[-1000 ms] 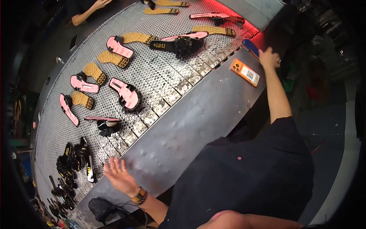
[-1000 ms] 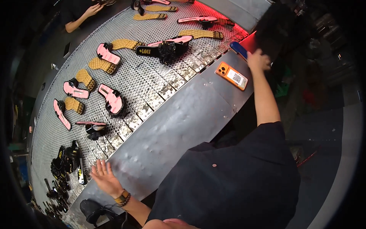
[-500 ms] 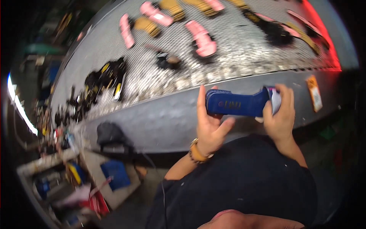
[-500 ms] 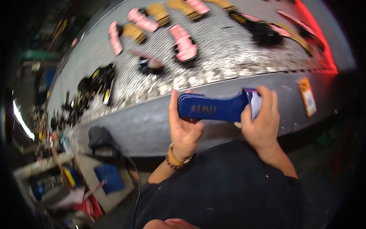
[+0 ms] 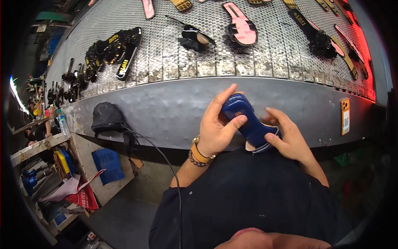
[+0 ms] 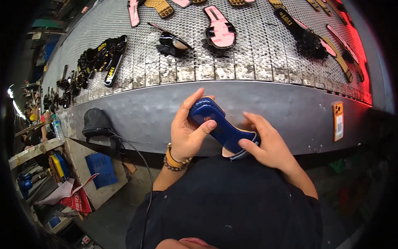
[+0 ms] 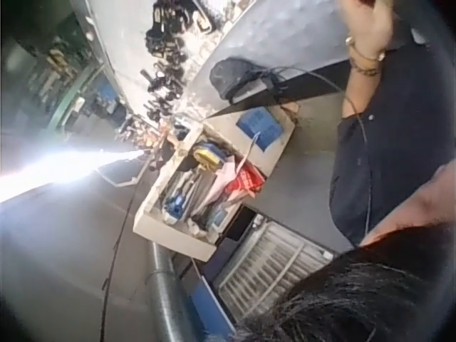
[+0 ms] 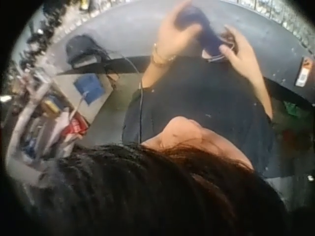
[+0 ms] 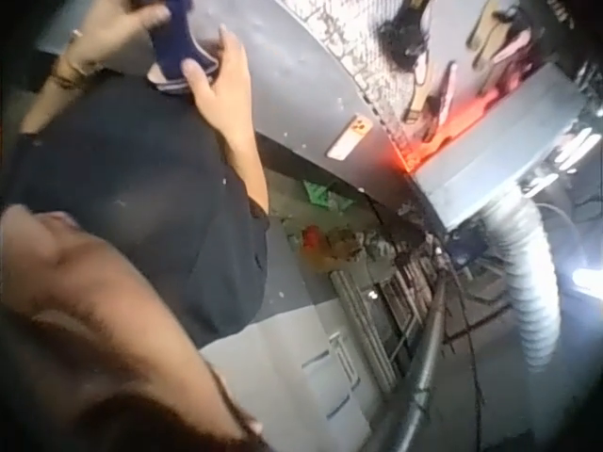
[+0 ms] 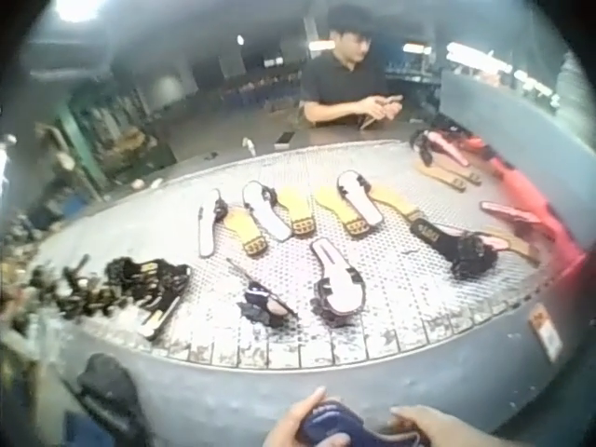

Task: Manually assemble shoe components on a production line by fitting insoles and outsoles onto sandal bases.

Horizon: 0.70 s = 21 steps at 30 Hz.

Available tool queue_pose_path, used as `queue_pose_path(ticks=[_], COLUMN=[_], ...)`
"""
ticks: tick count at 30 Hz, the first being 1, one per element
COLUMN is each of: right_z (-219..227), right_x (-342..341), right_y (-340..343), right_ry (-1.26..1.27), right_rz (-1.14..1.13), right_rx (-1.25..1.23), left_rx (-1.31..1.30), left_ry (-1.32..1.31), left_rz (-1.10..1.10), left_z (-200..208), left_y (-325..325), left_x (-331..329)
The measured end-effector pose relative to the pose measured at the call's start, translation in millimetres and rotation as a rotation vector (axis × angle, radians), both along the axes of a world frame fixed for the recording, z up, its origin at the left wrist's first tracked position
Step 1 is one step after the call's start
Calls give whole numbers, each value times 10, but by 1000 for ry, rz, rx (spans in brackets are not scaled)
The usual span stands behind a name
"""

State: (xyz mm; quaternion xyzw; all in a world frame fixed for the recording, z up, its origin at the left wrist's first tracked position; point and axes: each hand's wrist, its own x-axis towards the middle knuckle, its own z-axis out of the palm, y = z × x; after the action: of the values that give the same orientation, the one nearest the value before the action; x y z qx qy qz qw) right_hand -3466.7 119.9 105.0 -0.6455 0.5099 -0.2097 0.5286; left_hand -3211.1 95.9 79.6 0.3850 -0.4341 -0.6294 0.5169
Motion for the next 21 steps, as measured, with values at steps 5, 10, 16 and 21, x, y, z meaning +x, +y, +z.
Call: queue_pose_path(ticks=[5, 10, 16, 21], right_z=[-165, -256, -591, -583], right_x=[301, 206, 307, 347], right_y=[-400, -721, -594, -525], right_ry=[-398, -277, -459, -253], right_rz=[-145, -120, -302, -338], right_rx=[47, 12, -52, -169], left_rx=[-125, -17, -21, -11], left_ry=[-57, 310, 138, 26], left_rz=[-202, 27, 59, 8], left_z=[-146, -177, -287, -453], left_y=[-265, -208, -162, -187], left_x=[-123, -443, -613, -547])
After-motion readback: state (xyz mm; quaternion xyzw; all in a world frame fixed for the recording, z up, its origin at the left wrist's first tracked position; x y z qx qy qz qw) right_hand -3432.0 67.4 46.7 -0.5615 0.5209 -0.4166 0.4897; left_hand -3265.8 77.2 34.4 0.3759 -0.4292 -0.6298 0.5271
